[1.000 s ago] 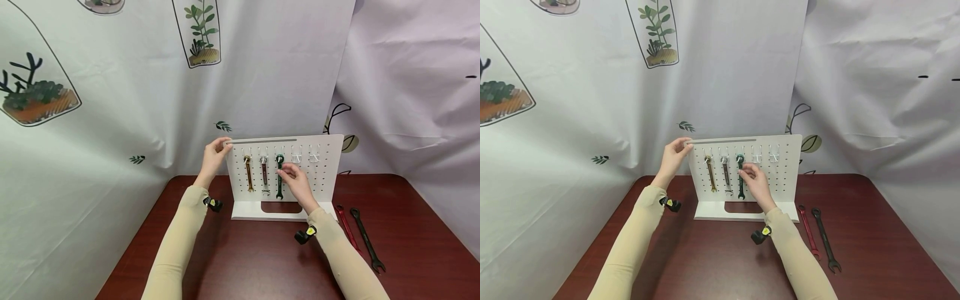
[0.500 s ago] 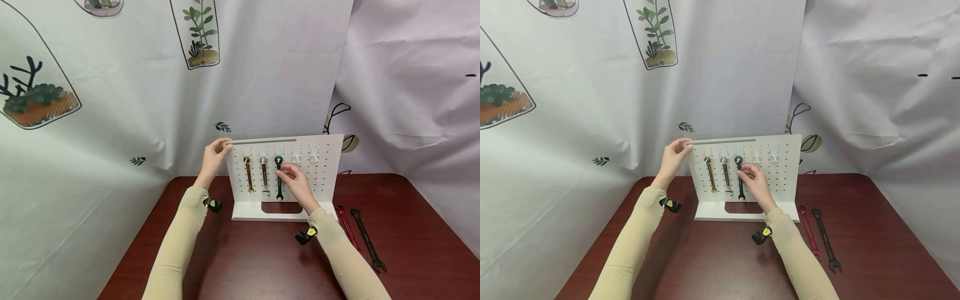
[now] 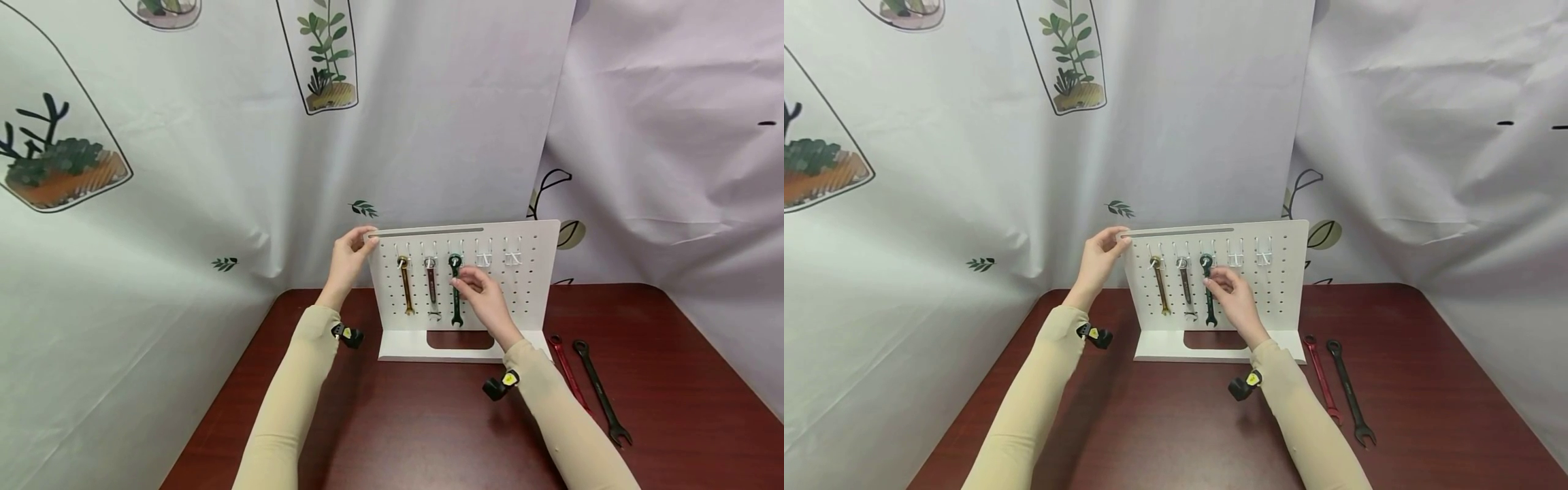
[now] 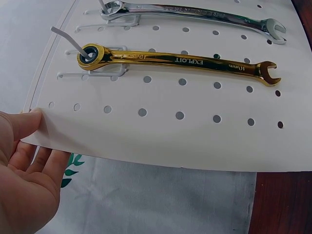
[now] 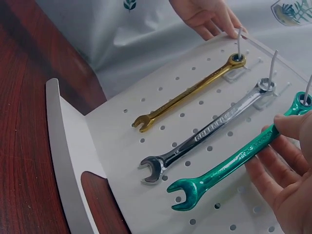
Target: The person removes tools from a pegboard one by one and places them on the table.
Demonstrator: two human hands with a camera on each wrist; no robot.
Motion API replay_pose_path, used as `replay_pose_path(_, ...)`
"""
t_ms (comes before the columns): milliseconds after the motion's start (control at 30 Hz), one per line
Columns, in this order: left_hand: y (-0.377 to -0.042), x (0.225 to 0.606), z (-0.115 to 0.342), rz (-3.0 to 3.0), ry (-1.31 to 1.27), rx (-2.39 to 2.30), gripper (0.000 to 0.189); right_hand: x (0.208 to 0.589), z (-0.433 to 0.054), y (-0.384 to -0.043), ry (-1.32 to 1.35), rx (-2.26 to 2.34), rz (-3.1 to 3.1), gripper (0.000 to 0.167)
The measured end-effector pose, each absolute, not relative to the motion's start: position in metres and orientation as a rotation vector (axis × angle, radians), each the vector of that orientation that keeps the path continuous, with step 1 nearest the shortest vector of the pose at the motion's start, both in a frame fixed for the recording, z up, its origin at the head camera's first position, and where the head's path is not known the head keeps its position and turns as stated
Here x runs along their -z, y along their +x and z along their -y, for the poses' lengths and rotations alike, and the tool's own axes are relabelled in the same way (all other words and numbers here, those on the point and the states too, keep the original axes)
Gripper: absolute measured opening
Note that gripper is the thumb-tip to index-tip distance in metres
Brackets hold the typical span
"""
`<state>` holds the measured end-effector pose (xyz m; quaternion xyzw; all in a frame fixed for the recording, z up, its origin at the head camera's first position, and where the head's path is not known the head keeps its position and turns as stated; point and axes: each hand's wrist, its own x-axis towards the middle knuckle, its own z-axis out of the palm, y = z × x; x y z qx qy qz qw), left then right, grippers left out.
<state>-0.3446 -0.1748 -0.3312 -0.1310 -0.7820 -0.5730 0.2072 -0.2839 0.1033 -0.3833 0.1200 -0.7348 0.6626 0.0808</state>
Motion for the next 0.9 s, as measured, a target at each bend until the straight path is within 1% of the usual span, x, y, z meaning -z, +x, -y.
replay_pose_path(700,-0.342,0.33,0.175,2.161,-0.377,1.617,0.027,0.377,-0.106,-0.272,0.397,-1.895,2.218,0.031)
replay_pose_path(900,-0.343,0.33,0.175,2.168,-0.371,1.607,0.027,0.38,-0.106,-0.274,0.41,-1.87,2.225,0.032)
